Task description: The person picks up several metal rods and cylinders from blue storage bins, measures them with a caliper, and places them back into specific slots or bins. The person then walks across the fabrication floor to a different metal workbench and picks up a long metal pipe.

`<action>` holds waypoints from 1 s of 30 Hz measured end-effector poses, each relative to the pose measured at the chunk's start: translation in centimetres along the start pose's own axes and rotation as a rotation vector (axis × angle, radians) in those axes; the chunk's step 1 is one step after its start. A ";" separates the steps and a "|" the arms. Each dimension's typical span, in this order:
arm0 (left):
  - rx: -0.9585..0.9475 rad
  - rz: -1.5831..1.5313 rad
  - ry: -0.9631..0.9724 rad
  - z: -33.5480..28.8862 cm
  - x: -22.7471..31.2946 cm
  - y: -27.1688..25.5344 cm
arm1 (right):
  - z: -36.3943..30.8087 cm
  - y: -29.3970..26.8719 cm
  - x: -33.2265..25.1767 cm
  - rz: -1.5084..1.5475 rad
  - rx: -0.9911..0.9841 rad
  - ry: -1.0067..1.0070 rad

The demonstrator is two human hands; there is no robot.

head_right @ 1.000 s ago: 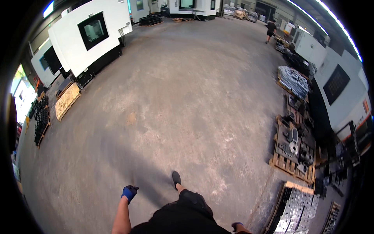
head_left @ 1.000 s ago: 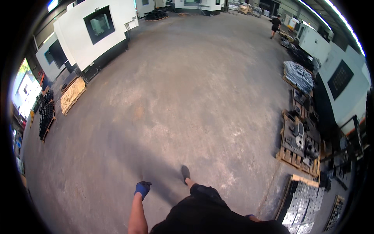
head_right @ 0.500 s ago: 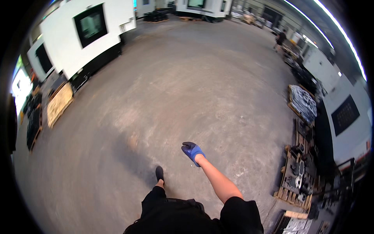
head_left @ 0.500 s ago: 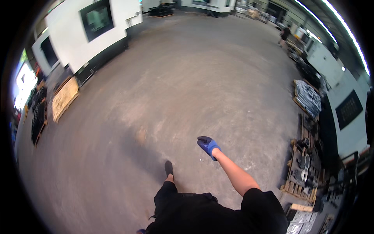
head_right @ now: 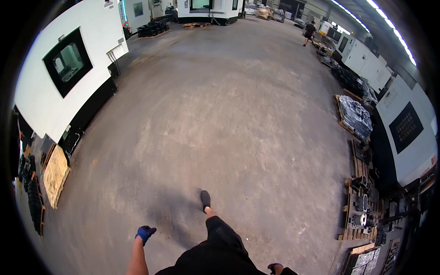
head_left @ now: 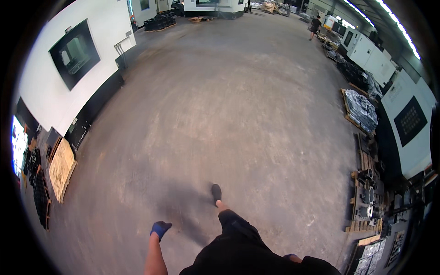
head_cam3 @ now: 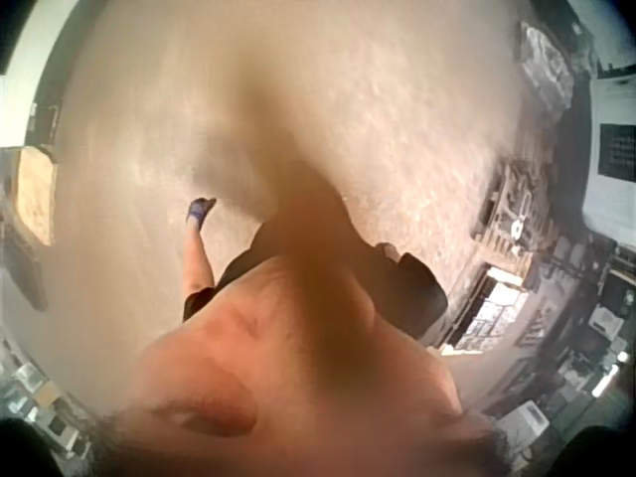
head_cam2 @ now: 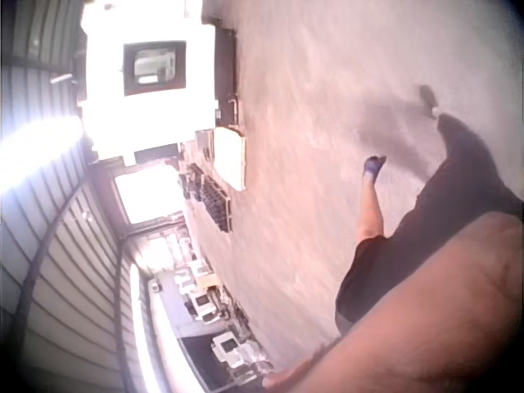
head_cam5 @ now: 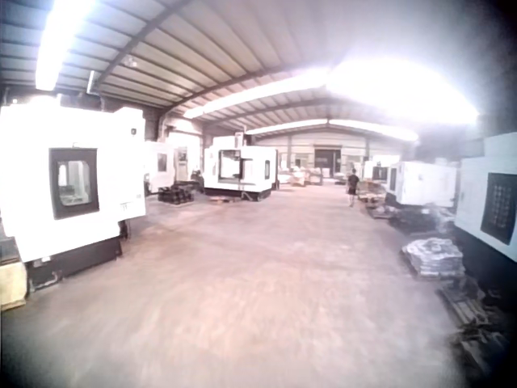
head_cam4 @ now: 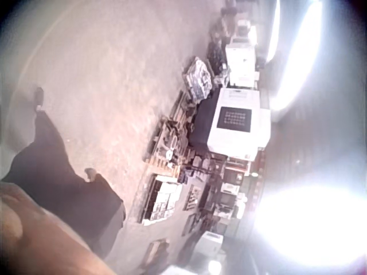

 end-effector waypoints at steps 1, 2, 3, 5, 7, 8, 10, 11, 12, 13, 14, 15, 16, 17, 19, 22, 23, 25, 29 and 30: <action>0.014 -0.242 0.008 3.4 1.8 -1.6 | 0.0 -1.4 -2.1 0.063 -0.030 0.056; 0.012 -0.206 0.007 6.4 2.9 -3.2 | 0.5 -3.8 -5.3 0.118 -0.051 0.084; 0.024 -0.182 0.001 9.6 2.2 -4.2 | 1.8 -7.2 -9.5 0.160 -0.059 0.090; -0.087 0.095 0.025 15.2 1.2 -3.8 | 6.1 -15.4 -19.3 0.279 -0.074 0.035; -0.216 0.261 0.228 17.2 6.7 -6.9 | 5.8 -22.7 -34.1 0.356 0.220 -0.180; -0.273 0.279 0.056 16.4 7.5 -8.2 | -0.5 -28.1 -43.9 0.116 0.330 -0.266; -0.400 0.201 -0.120 18.1 10.3 -8.5 | -2.2 -39.2 -58.6 -0.430 0.401 -0.587; -0.391 0.101 -0.175 18.0 7.9 -8.9 | -10.5 -42.5 -68.0 -1.137 0.622 -0.797; -0.428 0.039 -0.164 20.7 8.7 -8.9 | -8.8 -48.1 -72.5 -0.738 0.673 -0.791; -0.416 -0.015 -0.195 22.4 8.3 -10.4 | -14.1 -52.4 -80.1 -0.335 0.766 -1.032; -0.394 -0.075 -0.237 23.7 8.0 -11.6 | -20.7 -55.1 -86.3 0.065 0.645 -1.091; -0.394 -0.113 -0.257 26.0 8.5 -12.7 | -24.2 -57.9 -90.6 0.203 0.558 -1.137; -0.404 -0.141 -0.279 28.8 9.2 -13.9 | -25.6 -60.3 -93.8 0.347 0.469 -1.164; -0.400 -0.145 -0.278 32.0 10.4 -15.8 | -25.4 -62.7 -96.8 0.301 0.525 -1.173; -0.389 -0.151 -0.294 37.5 11.1 -20.3 | -23.3 -65.3 -102.3 0.209 0.598 -1.195; -0.414 0.043 -0.059 50.1 12.5 -27.5 | -15.7 -66.1 -104.2 -0.555 0.751 -0.864; -0.418 0.288 0.203 53.6 12.2 -30.5 | -12.9 -64.9 -104.0 -0.166 0.595 -0.747; -0.492 0.496 0.150 64.1 16.9 -35.8 | -8.1 -63.3 -100.5 0.144 0.339 -0.438; -0.130 0.458 0.150 80.4 36.9 -51.2 | -0.8 -59.8 -94.1 0.011 0.095 -0.162; 0.024 0.445 0.244 84.1 38.5 -55.6 | -1.0 -60.6 -97.1 0.047 0.026 -0.125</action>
Point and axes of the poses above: each hand's wrist, its own z-axis towards the middle knuckle, its own y-axis out of the palm, x = y × z, the point moved 4 cm from there along z, towards the middle knuckle, and after that the axes turned 1 degree about y, right-handed, at the moved point
